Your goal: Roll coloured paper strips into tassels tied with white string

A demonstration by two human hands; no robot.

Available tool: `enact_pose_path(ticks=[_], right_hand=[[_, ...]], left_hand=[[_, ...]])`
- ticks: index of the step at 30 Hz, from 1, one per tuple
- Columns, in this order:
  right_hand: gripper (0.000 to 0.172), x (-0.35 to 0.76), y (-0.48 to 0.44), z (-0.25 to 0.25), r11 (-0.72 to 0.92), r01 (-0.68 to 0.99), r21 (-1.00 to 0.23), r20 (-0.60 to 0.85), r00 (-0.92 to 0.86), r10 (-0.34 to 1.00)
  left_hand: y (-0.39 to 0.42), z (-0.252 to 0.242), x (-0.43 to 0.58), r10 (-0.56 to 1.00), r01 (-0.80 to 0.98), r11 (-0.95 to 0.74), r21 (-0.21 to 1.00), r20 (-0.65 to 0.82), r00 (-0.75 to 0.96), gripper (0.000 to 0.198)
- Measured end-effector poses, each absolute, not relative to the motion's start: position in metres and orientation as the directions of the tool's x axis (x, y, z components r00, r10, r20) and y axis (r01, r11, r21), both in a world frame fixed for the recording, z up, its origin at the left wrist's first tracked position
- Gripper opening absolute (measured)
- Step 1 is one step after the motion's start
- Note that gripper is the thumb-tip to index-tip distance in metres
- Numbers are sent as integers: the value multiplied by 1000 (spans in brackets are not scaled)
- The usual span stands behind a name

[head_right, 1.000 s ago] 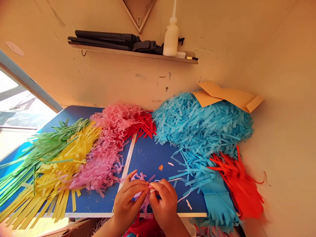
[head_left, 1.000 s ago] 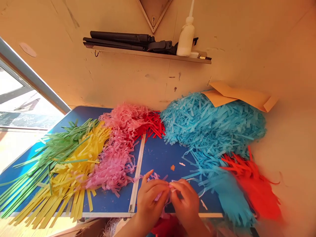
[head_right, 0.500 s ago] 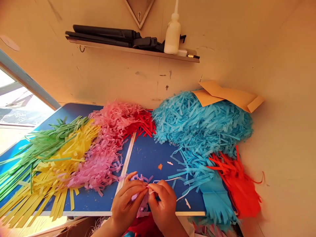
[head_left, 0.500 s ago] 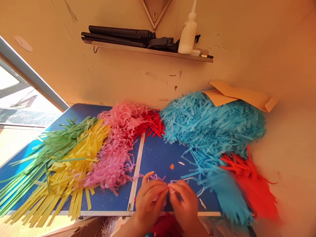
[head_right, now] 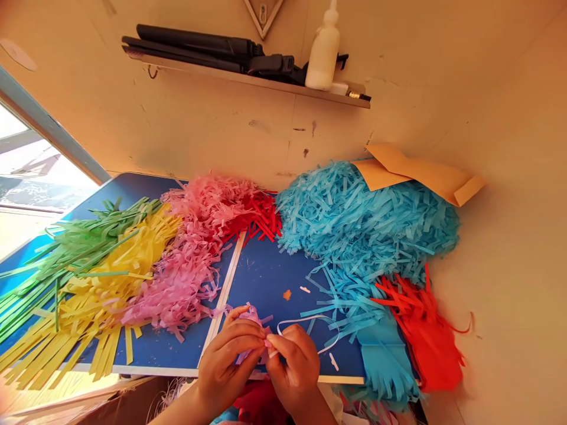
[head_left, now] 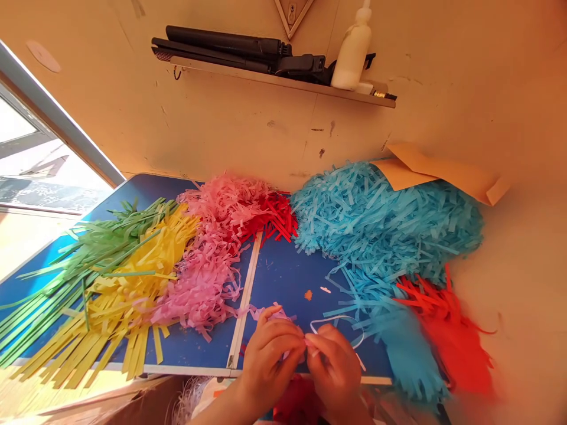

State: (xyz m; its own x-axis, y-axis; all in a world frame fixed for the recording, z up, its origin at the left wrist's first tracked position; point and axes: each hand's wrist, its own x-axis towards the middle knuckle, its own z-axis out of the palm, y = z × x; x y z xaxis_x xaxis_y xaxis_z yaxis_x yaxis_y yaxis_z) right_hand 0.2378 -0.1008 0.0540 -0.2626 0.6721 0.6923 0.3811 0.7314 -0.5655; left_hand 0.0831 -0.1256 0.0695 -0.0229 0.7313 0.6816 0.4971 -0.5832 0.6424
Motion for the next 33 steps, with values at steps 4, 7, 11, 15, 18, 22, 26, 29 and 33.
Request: enact_pose_path(ticks=[4,7,11,15,18,22,26,29,33], right_hand=[[29,237,-100,56,732,368,-574,691,-262,674],[29,236,-98,60,721,355,-595,680,-256,687],[25,235,-97,57,681,358,-639,633,-257,730],[19,240,-95,50,503,299,-811,442,-250,861],[28,246,-92,53,167,121,-979,125,-295,947],[45,248,-88,64,-85,9,-996,-82,-382,921],[46,241,-93,65,-129,2,-992,-122,-321,939],[41,235,-97,58,-74,42,-996,-83,-307,948],[35,232,-101,53,94,126,-988,52,-300,952]], left_hand=[[-124,65,85,771,472,-547,692,636,-37,20],[-123,60,85,839,396,-486,779,543,-39,17],[-121,52,86,842,458,-475,751,540,-12,18],[-121,50,85,934,371,-297,880,348,-78,11],[-118,54,82,996,77,37,996,-30,-86,15],[-112,58,76,909,-449,402,798,-405,95,26],[-107,54,73,870,-622,473,624,-443,218,34],[-106,50,73,881,-588,464,662,-411,233,32],[-108,47,75,893,-577,441,687,-401,204,30]])
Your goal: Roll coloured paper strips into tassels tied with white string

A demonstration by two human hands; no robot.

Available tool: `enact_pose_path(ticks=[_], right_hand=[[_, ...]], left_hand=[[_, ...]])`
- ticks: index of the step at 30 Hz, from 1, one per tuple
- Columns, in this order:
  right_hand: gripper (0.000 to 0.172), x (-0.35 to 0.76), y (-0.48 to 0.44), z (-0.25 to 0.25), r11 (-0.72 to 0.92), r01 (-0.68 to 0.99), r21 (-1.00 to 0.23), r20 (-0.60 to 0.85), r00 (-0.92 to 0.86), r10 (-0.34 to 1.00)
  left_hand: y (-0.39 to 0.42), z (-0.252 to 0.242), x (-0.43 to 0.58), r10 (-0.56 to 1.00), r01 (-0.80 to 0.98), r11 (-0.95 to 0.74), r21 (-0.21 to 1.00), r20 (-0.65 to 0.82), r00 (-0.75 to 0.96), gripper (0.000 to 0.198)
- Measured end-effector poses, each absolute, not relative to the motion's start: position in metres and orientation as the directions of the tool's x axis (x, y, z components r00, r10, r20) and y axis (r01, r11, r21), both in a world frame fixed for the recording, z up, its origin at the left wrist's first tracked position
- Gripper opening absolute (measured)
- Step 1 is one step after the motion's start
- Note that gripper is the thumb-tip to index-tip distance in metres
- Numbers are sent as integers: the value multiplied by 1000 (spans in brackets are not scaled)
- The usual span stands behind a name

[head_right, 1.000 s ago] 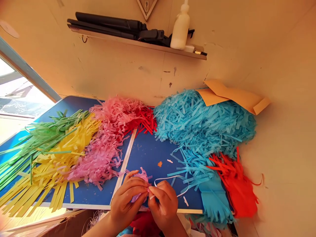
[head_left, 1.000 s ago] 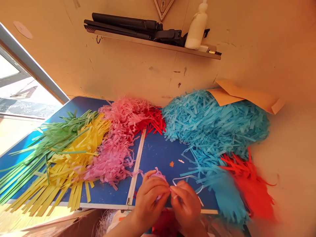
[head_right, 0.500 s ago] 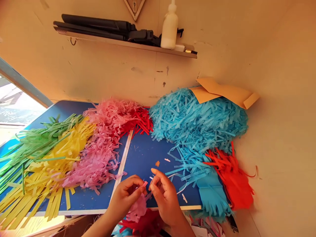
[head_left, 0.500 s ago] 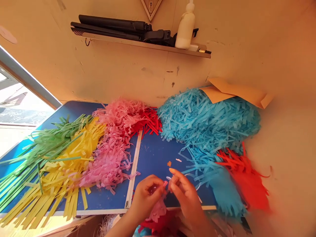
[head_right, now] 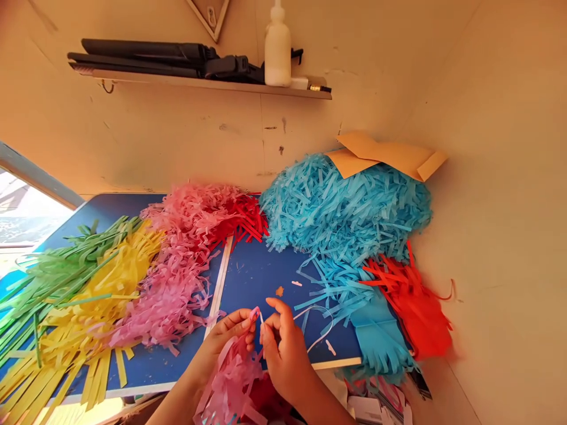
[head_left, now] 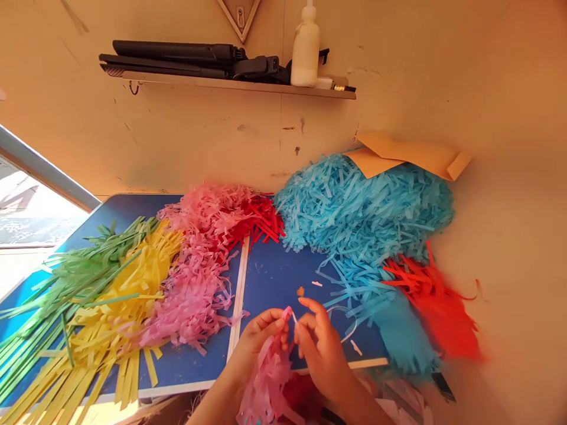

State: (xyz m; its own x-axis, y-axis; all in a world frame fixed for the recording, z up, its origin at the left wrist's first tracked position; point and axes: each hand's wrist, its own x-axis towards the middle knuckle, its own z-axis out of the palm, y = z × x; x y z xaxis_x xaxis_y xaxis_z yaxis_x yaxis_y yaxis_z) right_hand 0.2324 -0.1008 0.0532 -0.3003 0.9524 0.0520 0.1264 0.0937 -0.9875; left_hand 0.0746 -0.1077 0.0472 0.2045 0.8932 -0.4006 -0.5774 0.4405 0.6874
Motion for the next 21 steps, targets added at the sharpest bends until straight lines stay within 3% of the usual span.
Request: enact_pose_path(ticks=[4,9,15,19,21], right_hand=[[33,232,-104,55,202,216,-955,131,-305,943],[32,232,-103,53,206,259,-944,119,-314,942],[35,240,-98,59,162,294,-942,36,-392,919],[22,240,-92,61,139,314,-939,-8,-426,905],[28,243,-87,63,170,330,-929,16,-423,906]], left_hand=[[-108,46,75,894,-571,434,697,-412,177,33],[-108,53,78,906,-471,415,778,-400,138,42],[-119,56,83,983,-115,183,976,-182,18,30],[-126,52,85,992,65,119,991,-117,-38,22],[-127,52,87,993,85,113,990,-111,-32,22]])
